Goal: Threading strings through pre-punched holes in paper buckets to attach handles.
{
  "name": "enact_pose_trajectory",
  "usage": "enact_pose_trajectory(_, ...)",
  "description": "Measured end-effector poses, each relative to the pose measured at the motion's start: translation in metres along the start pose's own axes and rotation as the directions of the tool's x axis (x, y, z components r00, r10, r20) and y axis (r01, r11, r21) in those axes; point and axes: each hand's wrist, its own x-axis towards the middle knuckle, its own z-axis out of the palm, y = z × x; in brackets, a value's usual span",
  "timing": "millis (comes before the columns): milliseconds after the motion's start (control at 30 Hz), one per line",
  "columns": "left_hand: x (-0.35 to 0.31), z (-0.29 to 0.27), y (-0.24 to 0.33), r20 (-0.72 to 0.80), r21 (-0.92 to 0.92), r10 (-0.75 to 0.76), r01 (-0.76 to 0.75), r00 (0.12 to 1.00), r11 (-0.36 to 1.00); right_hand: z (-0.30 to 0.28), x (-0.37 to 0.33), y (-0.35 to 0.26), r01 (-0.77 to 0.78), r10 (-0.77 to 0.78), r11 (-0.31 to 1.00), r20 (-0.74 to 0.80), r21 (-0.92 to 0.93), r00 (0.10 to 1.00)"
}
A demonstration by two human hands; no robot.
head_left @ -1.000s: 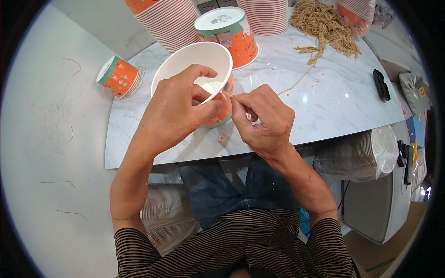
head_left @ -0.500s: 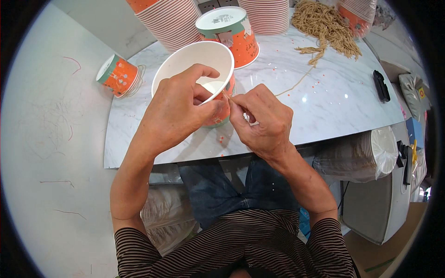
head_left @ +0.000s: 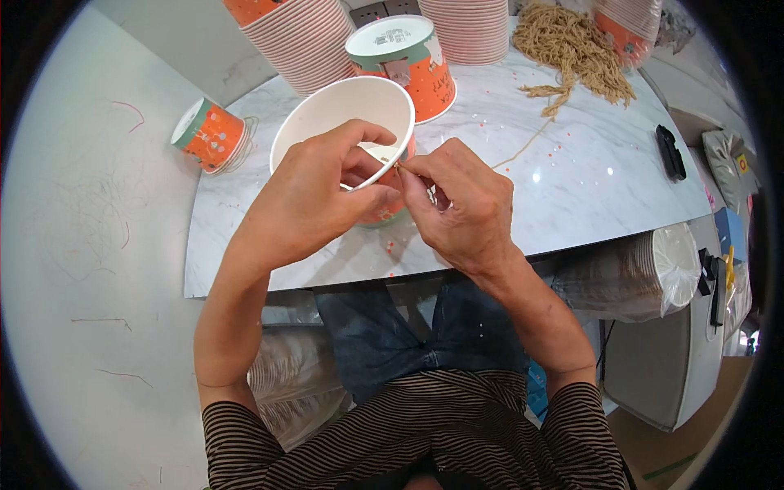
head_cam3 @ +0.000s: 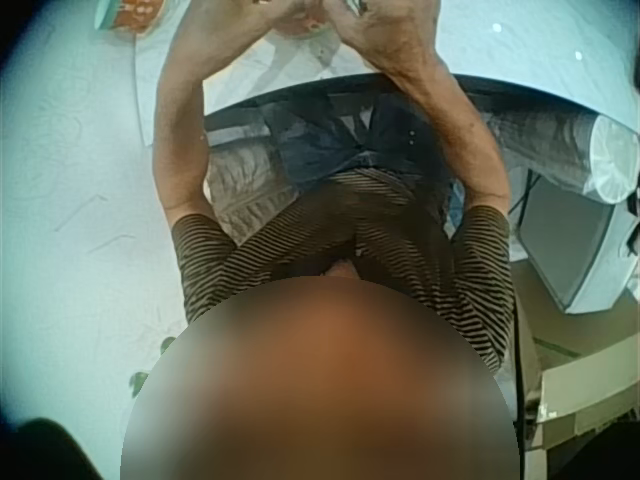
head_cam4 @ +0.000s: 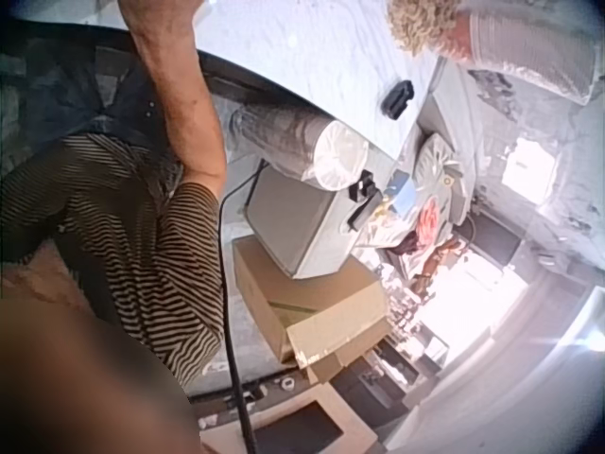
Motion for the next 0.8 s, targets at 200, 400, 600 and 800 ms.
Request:
enact_pose_trajectory(200, 0.008, -0.018, -0.014, 0.048, 0.053, 0.313, -0.315, 0.949, 0.948, -0.004, 0.004, 0.000, 0.025, -0.025, 1.000, 0.022, 0.005, 0.999)
enact_pose_trajectory(400, 0.012, -0.015, -0.009, 0.136, 0.032, 0.100, -0.105, 0.986, 0.994, -0.006, 0.004, 0.000, 0.041, -0.040, 0.999, 0.063, -0.015, 0.997)
enact_pose_trajectory(600, 0.015, -0.012, -0.012, 0.105, 0.008, 0.039, -0.040, 0.994, 0.999, -0.006, 0.003, 0.004, 0.032, -0.032, 0.999, 0.091, -0.003, 0.995)
enact_pose_trajectory(800, 0.008, -0.030, -0.022, -0.013, -0.147, -0.112, 0.109, 0.994, 0.983, -0.007, -0.009, 0.007, -0.524, 0.364, 0.779, 0.431, 0.345, 0.825)
